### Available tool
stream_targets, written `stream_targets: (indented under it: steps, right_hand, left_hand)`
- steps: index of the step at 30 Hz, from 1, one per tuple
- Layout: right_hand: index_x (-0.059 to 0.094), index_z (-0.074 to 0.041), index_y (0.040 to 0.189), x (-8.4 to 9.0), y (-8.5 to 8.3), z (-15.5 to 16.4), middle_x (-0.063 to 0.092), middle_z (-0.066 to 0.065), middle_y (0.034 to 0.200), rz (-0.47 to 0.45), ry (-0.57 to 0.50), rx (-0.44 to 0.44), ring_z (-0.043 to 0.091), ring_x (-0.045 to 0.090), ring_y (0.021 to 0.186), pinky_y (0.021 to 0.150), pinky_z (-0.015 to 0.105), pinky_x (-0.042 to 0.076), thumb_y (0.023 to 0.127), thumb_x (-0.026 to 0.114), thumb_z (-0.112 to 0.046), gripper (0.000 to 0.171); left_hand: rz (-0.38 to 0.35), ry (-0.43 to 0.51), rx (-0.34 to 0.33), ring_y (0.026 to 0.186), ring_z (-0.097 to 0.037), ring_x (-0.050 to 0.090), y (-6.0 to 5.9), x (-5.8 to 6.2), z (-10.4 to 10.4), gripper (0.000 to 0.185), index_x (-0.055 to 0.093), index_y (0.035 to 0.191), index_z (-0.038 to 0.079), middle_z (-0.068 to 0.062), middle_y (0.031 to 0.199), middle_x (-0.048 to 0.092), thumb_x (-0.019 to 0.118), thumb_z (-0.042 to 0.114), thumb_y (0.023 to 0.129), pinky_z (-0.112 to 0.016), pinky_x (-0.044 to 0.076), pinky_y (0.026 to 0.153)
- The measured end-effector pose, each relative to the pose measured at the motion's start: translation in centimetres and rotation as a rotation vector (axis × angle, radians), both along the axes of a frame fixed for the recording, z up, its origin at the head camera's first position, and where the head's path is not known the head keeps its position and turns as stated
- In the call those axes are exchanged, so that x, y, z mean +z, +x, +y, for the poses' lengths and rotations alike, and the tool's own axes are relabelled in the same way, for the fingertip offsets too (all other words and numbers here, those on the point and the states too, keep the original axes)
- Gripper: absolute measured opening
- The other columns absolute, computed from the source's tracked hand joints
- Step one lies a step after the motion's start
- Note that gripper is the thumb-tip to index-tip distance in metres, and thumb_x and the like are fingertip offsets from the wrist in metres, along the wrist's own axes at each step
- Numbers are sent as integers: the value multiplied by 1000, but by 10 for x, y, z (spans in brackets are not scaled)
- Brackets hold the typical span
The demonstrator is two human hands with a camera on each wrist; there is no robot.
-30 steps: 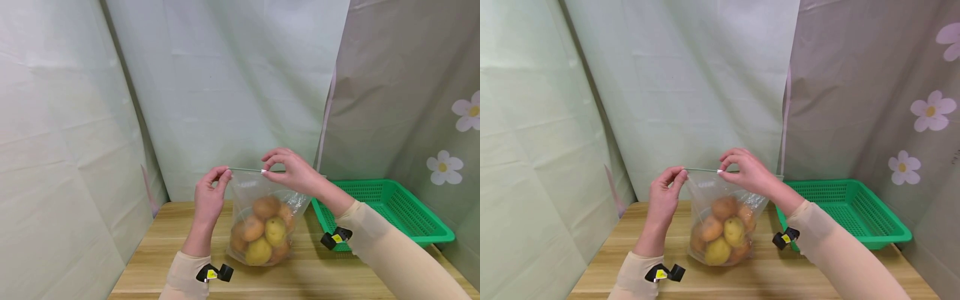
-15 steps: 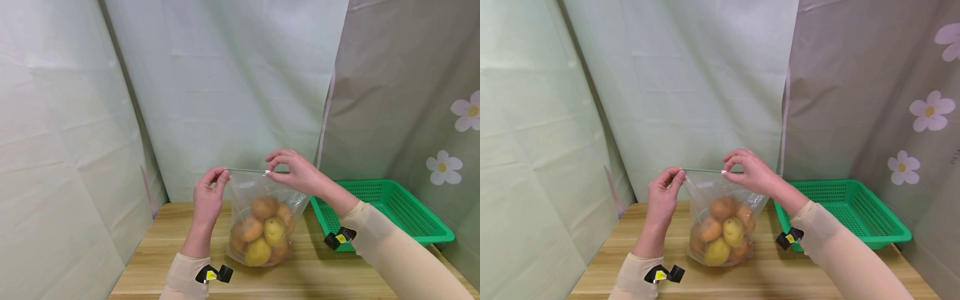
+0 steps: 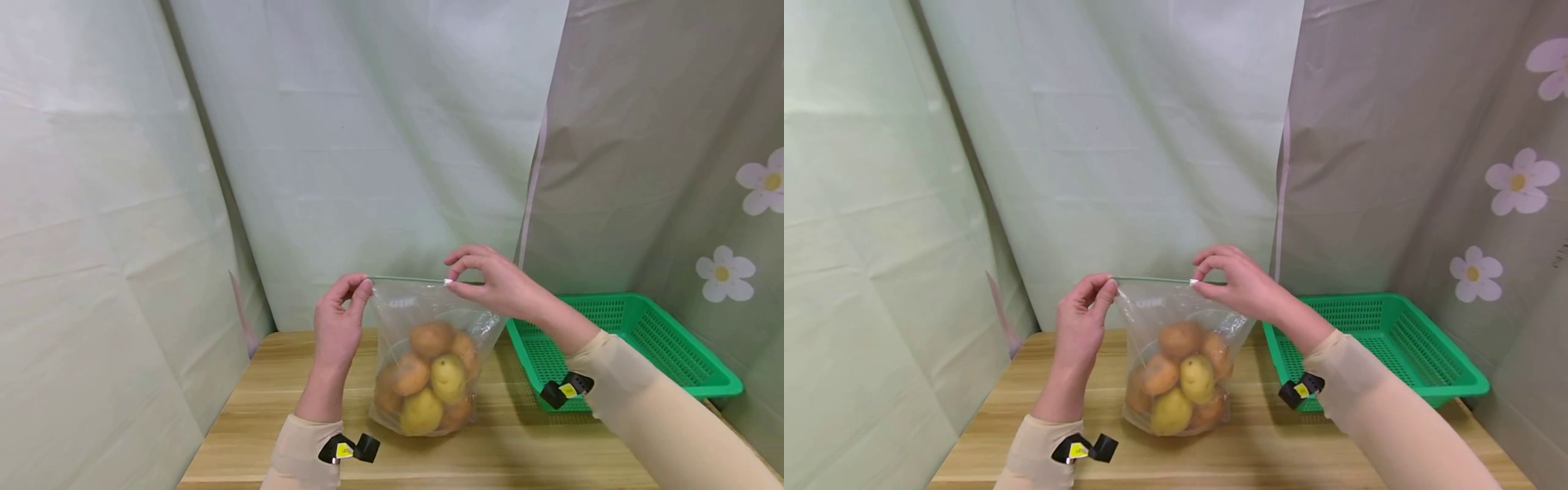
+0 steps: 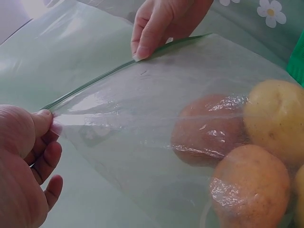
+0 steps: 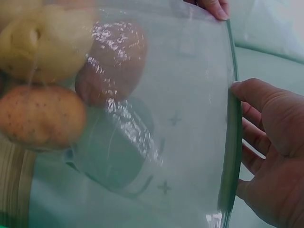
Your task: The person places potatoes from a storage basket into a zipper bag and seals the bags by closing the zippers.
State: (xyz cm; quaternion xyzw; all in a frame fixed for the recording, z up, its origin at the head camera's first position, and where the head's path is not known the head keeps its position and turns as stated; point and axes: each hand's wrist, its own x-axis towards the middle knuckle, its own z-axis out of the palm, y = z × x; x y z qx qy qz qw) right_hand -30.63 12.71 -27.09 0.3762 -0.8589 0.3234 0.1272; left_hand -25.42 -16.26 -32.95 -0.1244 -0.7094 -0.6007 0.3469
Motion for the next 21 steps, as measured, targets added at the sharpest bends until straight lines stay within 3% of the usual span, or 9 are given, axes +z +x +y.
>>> stream_targets:
  steps: [21]
  right_hand:
    - [75, -21, 102, -6, -1, 35, 65, 8, 146, -33, 4, -36, 34, 53, 142, 114, 60, 46, 106, 79, -22, 6]
  left_hand:
    - [-11, 24, 21, 100, -17, 68, 1, -1, -9, 16, 79, 110, 1, -14, 98, 74, 75, 16, 108, -29, 54, 91]
